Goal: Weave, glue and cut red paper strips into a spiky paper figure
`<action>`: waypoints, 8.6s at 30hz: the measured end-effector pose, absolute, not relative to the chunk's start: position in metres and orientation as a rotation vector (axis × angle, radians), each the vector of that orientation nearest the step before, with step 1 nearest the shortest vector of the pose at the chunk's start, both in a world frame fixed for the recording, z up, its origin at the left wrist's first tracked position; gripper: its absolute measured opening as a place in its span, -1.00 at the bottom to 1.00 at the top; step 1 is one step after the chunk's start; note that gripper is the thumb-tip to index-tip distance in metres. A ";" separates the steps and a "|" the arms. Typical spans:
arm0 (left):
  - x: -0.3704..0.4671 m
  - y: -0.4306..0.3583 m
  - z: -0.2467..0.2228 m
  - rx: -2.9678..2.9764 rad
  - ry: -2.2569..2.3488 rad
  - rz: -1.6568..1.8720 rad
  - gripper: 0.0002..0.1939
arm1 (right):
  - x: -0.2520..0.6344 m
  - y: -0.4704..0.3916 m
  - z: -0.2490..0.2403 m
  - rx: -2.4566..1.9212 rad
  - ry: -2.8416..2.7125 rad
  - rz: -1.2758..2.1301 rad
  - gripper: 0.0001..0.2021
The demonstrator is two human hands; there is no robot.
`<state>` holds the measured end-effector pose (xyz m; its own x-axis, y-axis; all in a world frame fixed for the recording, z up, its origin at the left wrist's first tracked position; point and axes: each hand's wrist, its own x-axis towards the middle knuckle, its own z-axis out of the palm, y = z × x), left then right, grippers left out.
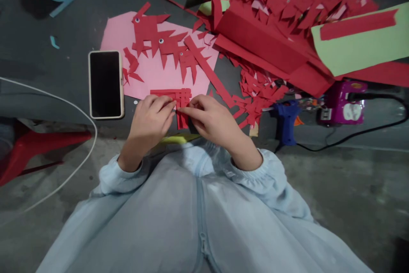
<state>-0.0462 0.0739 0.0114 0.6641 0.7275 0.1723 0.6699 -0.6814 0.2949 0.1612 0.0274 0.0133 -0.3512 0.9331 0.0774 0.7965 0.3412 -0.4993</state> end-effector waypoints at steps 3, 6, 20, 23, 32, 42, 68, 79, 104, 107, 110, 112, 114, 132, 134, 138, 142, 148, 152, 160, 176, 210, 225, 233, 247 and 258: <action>-0.046 0.073 0.009 2.716 1.124 0.373 -0.68 | 0.161 0.026 0.010 -1.524 -2.299 0.524 -0.66; -0.046 0.072 0.007 2.748 1.129 0.358 -0.67 | 0.163 0.025 0.007 -1.507 -2.300 0.522 -0.66; -0.040 0.071 0.007 2.717 1.183 0.489 -0.69 | 0.166 0.021 0.004 -1.473 -2.266 0.543 -0.67; -0.035 0.072 0.007 2.687 1.153 0.519 -0.69 | 0.168 0.024 0.006 -1.476 -2.160 0.571 -0.69; -0.018 0.069 -0.001 2.633 1.245 0.653 -0.68 | 0.161 0.048 0.008 -1.840 -1.938 0.364 -0.76; -0.010 0.075 -0.003 2.414 1.330 0.585 -0.71 | 0.153 0.055 0.008 -1.808 -1.750 0.579 -0.81; -0.014 0.063 0.022 0.953 0.949 1.188 -0.65 | 0.160 0.025 0.030 -1.237 -1.355 0.630 -0.86; 0.008 0.008 0.021 0.783 0.841 0.993 -0.68 | 0.192 -0.015 0.036 -1.358 -1.693 0.510 -0.96; 0.039 -0.031 -0.024 0.983 0.875 0.523 -0.58 | 0.221 -0.083 0.003 -1.654 -1.455 0.614 -0.84; 0.038 -0.031 -0.024 0.985 0.862 0.451 -0.56 | 0.222 -0.082 0.003 -1.652 -1.455 0.630 -0.83; 0.039 -0.030 -0.021 0.939 0.853 0.459 -0.56 | 0.226 -0.082 0.002 -1.648 -1.459 0.632 -0.83; 0.040 -0.029 -0.018 0.901 0.855 0.481 -0.56 | 0.231 -0.083 0.002 -1.656 -1.448 0.567 -0.85; 0.041 -0.028 -0.016 0.862 0.870 0.476 -0.54 | 0.236 -0.083 0.004 -1.666 -1.429 0.438 -0.90; 0.036 -0.028 -0.020 1.011 0.875 0.538 -0.59 | 0.228 -0.081 0.010 -1.532 -1.663 0.484 -0.90; 0.036 -0.028 -0.020 1.023 0.891 0.536 -0.61 | 0.228 -0.080 0.011 -1.525 -1.654 0.491 -0.90; 0.035 -0.027 -0.021 1.007 0.876 0.516 -0.60 | 0.227 -0.080 0.010 -1.549 -1.622 0.499 -0.88; 0.036 -0.027 -0.020 0.950 0.863 0.498 -0.58 | 0.228 -0.081 0.009 -1.568 -1.597 0.502 -0.87; 0.038 -0.026 -0.018 0.909 0.869 0.491 -0.55 | 0.231 -0.081 0.009 -1.559 -1.592 0.504 -0.87; 0.037 -0.026 -0.015 0.960 0.850 0.492 -0.60 | 0.231 -0.080 0.009 -1.563 -1.588 0.511 -0.87; 0.037 -0.024 -0.016 0.995 0.912 0.503 -0.62 | 0.235 -0.080 0.015 -1.627 -1.533 0.332 -0.96; 0.039 -0.025 -0.018 0.963 0.902 0.520 -0.58 | 0.231 -0.080 0.006 -1.560 -1.740 0.397 -0.86; 0.041 -0.027 -0.021 0.895 0.890 0.452 -0.57 | 0.226 -0.076 0.007 -1.594 -1.659 0.431 -0.87; 0.042 -0.027 -0.020 0.831 0.865 0.448 -0.52 | 0.219 -0.073 0.009 -1.605 -1.636 0.464 -0.84; 0.042 -0.028 -0.022 0.883 0.865 0.463 -0.53 | 0.217 -0.073 0.007 -1.560 -1.644 0.492 -0.84; 0.040 -0.025 -0.018 0.892 0.797 0.430 -0.48 | 0.223 -0.074 0.007 -1.581 -1.624 0.509 -0.89; 0.042 -0.028 -0.023 0.916 0.785 0.488 -0.46 | 0.210 -0.074 0.002 -1.598 -1.478 0.528 -0.84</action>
